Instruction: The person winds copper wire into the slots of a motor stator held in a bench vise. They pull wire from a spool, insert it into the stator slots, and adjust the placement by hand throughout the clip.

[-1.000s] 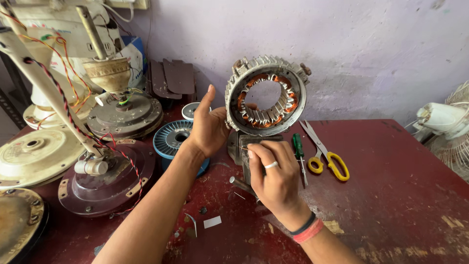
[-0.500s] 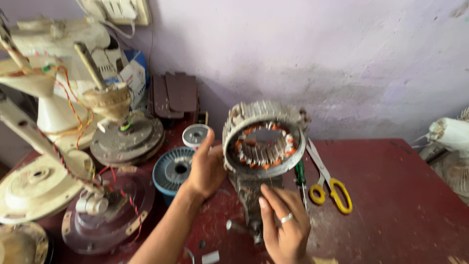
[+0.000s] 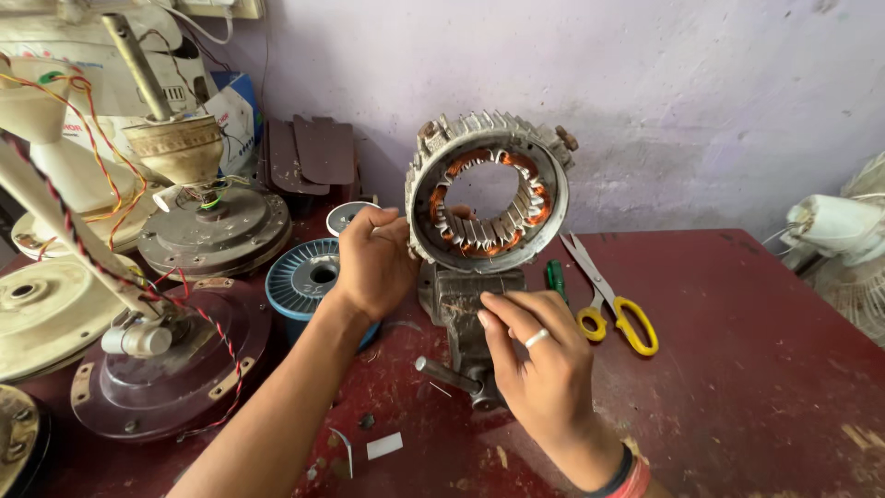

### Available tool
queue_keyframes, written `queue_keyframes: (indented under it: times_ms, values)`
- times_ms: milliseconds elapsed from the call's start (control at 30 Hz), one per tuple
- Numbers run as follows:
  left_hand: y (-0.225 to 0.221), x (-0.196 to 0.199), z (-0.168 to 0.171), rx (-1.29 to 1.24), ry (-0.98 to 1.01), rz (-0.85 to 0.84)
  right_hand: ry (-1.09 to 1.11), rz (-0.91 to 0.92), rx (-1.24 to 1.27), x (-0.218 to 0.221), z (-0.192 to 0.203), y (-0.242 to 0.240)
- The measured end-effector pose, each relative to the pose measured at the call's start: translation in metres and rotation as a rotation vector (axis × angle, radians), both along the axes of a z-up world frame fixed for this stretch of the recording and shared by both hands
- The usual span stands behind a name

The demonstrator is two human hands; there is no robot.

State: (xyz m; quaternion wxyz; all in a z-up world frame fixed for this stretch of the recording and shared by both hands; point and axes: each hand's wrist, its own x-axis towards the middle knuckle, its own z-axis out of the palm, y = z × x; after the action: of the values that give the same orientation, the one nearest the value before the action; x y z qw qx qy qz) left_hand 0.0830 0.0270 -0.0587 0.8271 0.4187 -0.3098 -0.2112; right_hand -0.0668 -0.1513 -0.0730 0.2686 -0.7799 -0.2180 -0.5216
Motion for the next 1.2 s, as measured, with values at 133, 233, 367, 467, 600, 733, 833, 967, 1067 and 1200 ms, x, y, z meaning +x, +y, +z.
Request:
queue_keyframes:
  times_ms: [133, 233, 367, 467, 600, 733, 833, 967, 1067, 1200]
  values:
    - [0.003, 0.001, -0.003, -0.039, -0.133, -0.040, -0.007, -0.001, 0.007, -0.002, 0.007, -0.004]
    - [0.004, 0.001, -0.007, -0.021, -0.200, -0.080, -0.002, -0.017, 0.032, -0.008, 0.007, -0.005]
    - [0.005, -0.004, -0.005, 0.036, -0.220, -0.044, -0.016, -0.021, 0.007, -0.009, 0.009, -0.005]
    - [0.004, -0.008, -0.003, 0.138, -0.227, 0.051, -0.030, -0.023, -0.037, -0.010, 0.008, -0.007]
    - [0.000, -0.009, -0.003, 0.166, -0.220, 0.084, 0.007, -0.003, -0.039, -0.007, 0.006, -0.007]
    - [-0.004, -0.006, -0.006, 0.172, -0.237, 0.106, 0.006, 0.017, -0.097, 0.003, 0.012, -0.011]
    - [-0.003, -0.007, -0.005, 0.159, -0.226, 0.110, 0.036, 0.102, -0.196, 0.013, 0.035, -0.017]
    - [-0.002, -0.003, -0.003, 0.171, -0.274, 0.102, 0.098, 0.150, -0.440, 0.024, 0.062, -0.017]
    - [-0.005, 0.001, -0.007, 0.027, -0.159, 0.105, 0.178, 0.137, -0.543, 0.025, 0.068, -0.014]
    - [-0.003, 0.002, -0.006, 0.009, -0.203, 0.059, 0.293, 0.130, -0.608, 0.024, 0.073, -0.016]
